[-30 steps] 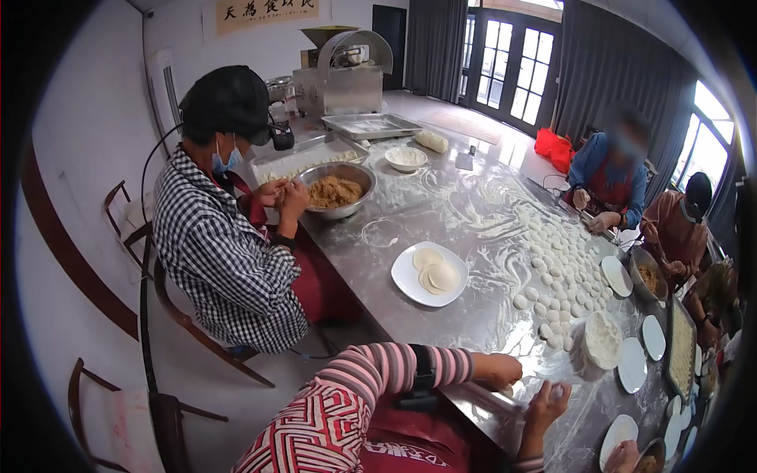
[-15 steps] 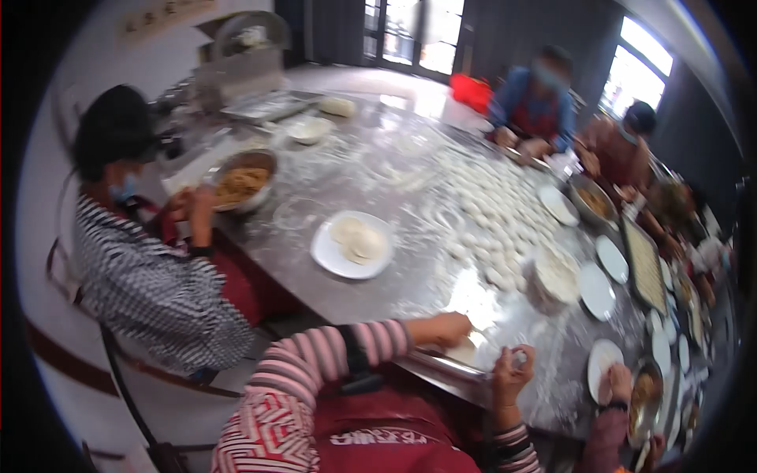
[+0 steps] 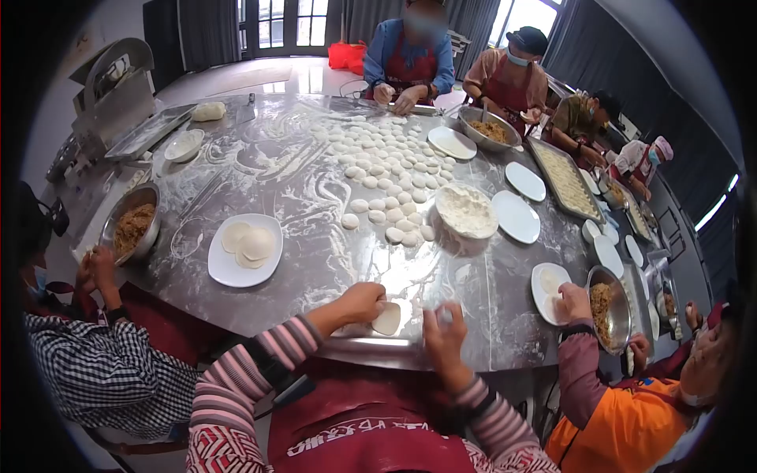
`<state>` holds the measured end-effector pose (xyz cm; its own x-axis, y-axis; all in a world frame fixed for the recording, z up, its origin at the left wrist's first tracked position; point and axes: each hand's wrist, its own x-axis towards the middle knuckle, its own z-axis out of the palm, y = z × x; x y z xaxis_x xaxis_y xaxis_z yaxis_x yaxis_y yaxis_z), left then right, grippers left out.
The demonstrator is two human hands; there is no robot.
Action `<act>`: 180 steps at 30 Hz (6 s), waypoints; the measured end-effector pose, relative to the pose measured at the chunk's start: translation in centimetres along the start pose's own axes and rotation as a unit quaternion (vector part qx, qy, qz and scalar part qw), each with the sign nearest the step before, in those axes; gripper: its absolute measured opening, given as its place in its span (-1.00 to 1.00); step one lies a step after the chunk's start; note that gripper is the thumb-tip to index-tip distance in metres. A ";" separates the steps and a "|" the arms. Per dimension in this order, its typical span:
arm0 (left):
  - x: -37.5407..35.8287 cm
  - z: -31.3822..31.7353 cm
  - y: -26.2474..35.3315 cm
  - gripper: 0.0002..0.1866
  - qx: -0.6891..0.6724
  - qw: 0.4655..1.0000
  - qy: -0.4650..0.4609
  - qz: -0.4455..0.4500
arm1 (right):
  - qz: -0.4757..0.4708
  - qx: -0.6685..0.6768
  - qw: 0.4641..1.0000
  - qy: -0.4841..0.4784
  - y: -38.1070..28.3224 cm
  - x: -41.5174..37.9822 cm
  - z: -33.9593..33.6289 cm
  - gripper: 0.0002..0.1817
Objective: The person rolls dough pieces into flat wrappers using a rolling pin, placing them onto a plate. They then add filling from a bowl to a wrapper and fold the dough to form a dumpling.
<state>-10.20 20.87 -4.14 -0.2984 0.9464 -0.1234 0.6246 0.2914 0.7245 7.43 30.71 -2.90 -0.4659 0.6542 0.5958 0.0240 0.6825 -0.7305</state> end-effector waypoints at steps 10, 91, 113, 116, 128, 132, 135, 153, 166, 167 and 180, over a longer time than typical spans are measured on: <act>0.2 -0.6 1.9 -0.72 0.055 0.998 -0.003 -0.036 | 0.014 0.043 0.999 -0.004 1.3 5.1 4.5 -0.80; 23.4 -6.6 -0.5 -0.37 0.222 0.964 0.141 -0.036 | 0.013 0.136 0.980 -0.141 1.5 0.3 -1.5 -0.73; 25.2 -16.7 -13.1 -0.42 0.087 0.941 0.290 -0.149 | -0.038 0.147 0.973 -0.176 1.7 1.6 -1.4 -0.60; 24.6 -13.4 -10.0 -0.42 0.223 0.943 0.221 -0.110 | -0.042 0.132 0.973 -0.184 2.1 1.6 -1.6 -0.53; 15.4 -3.2 1.2 -0.61 0.129 0.970 0.087 0.189 | -0.047 0.102 0.990 -0.087 0.9 1.1 -1.0 -0.66; 16.4 -0.5 2.7 -0.79 0.243 0.944 0.081 0.209 | -0.035 0.116 0.990 -0.073 1.0 0.8 -0.7 -0.68; 15.1 0.3 3.0 -0.86 0.248 0.935 0.110 0.229 | -0.034 0.122 0.990 -0.064 1.0 0.7 -0.7 -0.70; -1.2 0.0 1.2 -0.82 -0.006 0.997 0.072 -0.010 | 0.017 0.114 0.993 -0.023 1.7 3.7 2.9 -0.77; -0.7 -0.1 1.5 -0.84 0.011 0.998 0.046 -0.039 | -0.014 0.067 0.998 -0.013 2.0 4.1 3.3 -0.79; -0.4 0.0 1.4 -0.84 0.013 0.998 0.045 -0.036 | -0.008 0.067 0.998 -0.018 2.1 4.6 3.9 -0.79; 0.0 -0.5 1.6 -0.83 0.034 0.999 -0.004 0.019 | -0.003 0.050 0.999 -0.021 1.6 4.8 3.9 -0.80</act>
<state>-9.55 21.28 -2.63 -0.2675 0.9582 -0.1018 0.6828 0.2630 0.6816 1.78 33.68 -2.57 -0.5022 0.6344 0.5877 -0.0659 0.6495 -0.7575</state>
